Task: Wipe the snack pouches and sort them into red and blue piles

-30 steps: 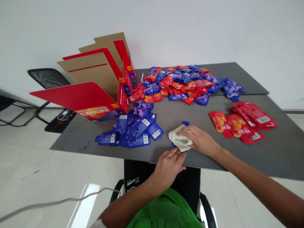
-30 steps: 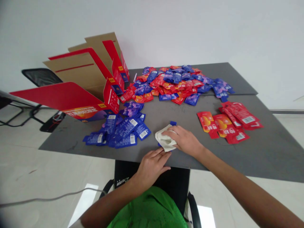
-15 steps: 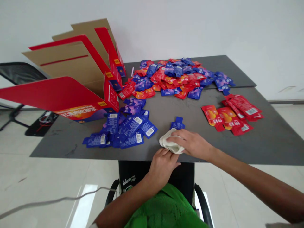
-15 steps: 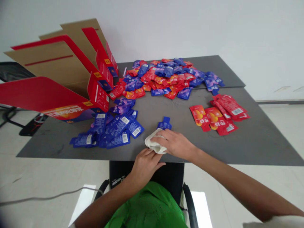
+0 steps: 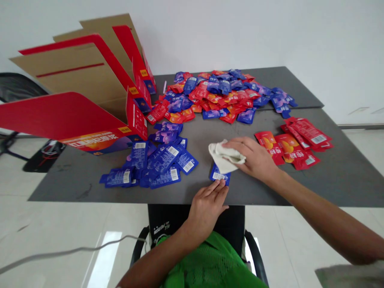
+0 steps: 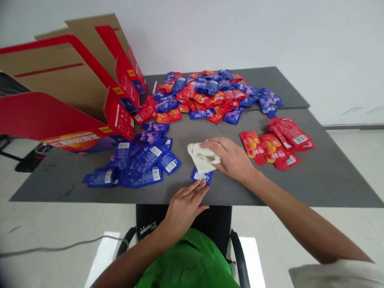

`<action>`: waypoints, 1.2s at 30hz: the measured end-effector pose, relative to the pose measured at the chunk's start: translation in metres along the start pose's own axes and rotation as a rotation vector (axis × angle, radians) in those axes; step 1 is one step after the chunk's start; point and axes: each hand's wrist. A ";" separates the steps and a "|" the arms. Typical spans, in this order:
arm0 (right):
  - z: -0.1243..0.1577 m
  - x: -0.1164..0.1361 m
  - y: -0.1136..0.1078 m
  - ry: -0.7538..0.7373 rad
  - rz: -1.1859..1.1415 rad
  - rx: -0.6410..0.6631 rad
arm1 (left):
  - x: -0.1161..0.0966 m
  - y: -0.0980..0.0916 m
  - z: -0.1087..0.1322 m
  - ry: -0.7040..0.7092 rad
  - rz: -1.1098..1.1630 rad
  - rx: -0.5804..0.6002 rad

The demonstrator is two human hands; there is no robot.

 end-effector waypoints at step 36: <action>-0.019 -0.059 0.024 0.077 0.168 -0.008 | 0.002 -0.011 -0.010 0.029 0.020 -0.002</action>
Point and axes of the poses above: each hand's wrist, its own z-axis away from the middle knuckle, its own y-axis out of the palm, x = y × z, and after that the axes turned 12 degrees about -x, right-handed
